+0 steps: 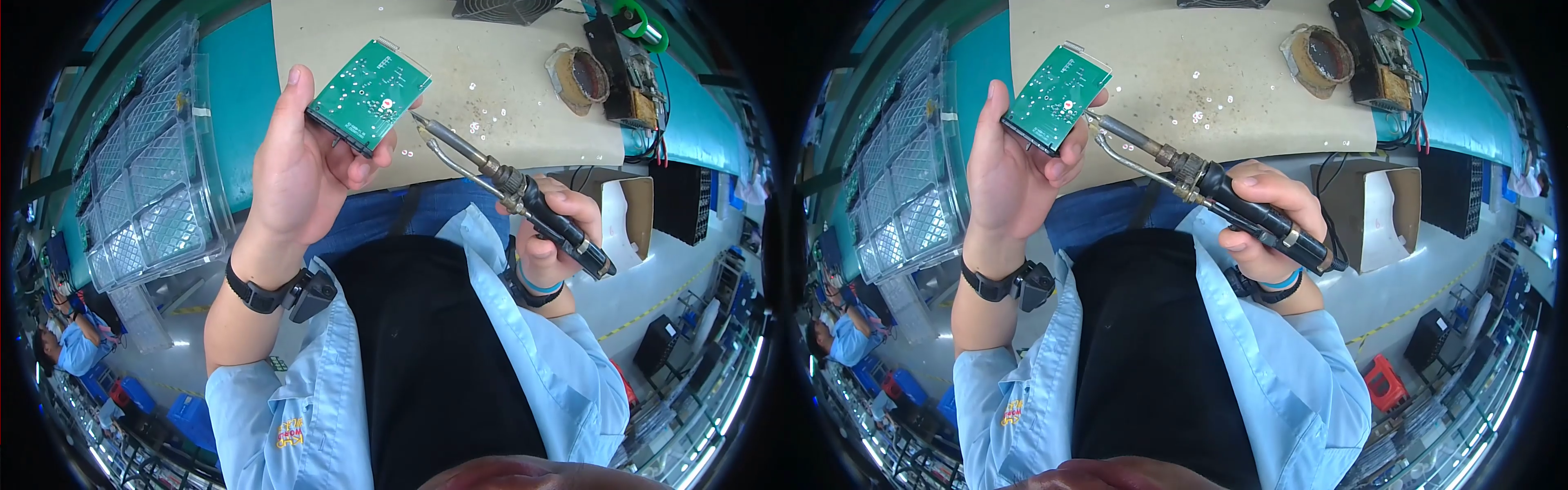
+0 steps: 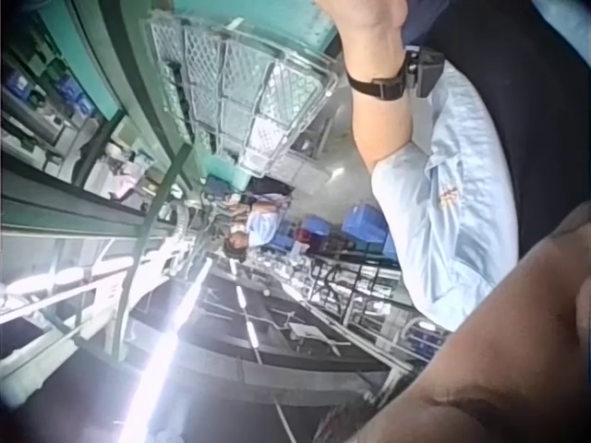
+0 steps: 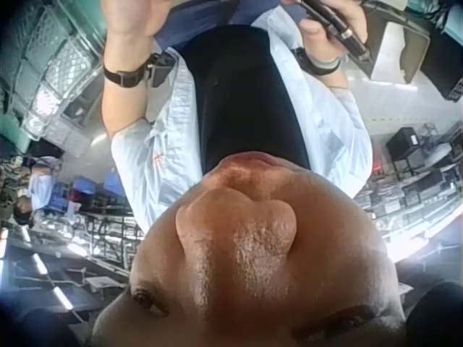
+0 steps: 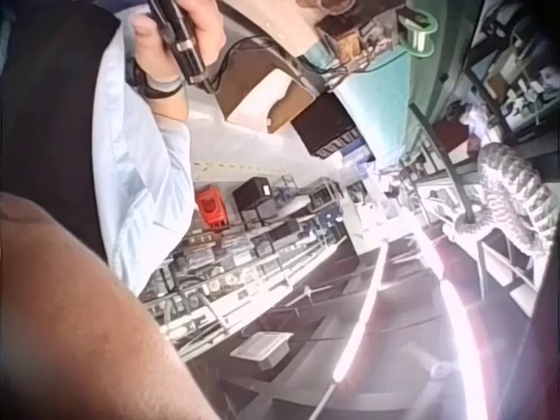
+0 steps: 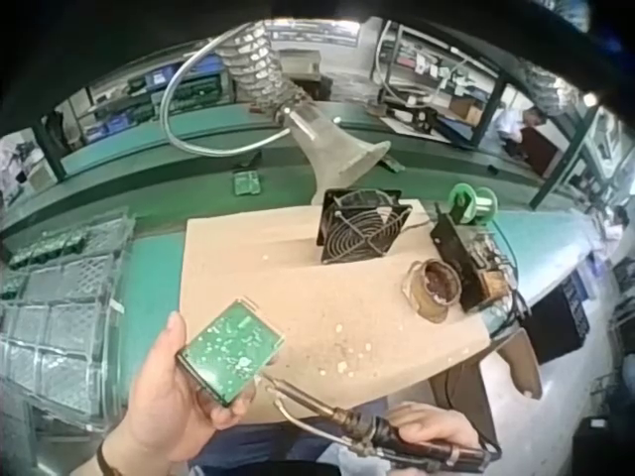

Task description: The person picks up a circuit board from a tray, solders it with a soldering iron, and presses small white components onto it by hand. This process is repeated for several boards before they are returned to the tray.

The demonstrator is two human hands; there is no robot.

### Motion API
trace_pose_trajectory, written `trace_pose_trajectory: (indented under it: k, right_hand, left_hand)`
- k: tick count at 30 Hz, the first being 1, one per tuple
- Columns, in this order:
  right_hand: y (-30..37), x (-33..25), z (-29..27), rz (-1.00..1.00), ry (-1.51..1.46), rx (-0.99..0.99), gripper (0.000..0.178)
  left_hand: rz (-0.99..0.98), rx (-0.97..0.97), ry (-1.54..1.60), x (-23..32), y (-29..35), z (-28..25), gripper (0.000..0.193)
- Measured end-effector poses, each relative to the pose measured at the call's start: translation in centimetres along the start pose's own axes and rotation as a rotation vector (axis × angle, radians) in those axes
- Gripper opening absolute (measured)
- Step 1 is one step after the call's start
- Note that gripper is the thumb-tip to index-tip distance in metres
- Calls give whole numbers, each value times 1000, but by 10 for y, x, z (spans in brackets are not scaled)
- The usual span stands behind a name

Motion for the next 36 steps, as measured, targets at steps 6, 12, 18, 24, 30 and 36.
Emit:
trace_pose_trajectory:
  k: [6,12,18,24,30,36]
  right_hand:
    - [0,2,0,9,0,6,55]
    - [1,5,1,1,39,-5,55]
    - [2,6,3,12,35,-10,53]
    - [1,7,5,40,-58,-42,46]
    - [2,4,8,-26,50,-60,51]
    - [4,7,5,-2,29,-27,54]
  left_hand:
    - [41,149,-68,0,-1,-5,70]
    - [112,133,-198,0,0,-8,69]
    - [118,171,-241,-2,1,-9,71]
    - [144,130,-291,1,3,-10,70]
    - [163,120,-324,2,3,-11,70]
    - [171,117,-325,3,3,-11,69]
Point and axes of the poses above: each hand's wrist, its own y-axis away from the middle knuckle, its own z-axis out of the palm, x = y × z, the point moved 9 cm from there along -y, towards the middle knuckle, and after that the axes turned 15 degrees about x, right-handed, at the moved point
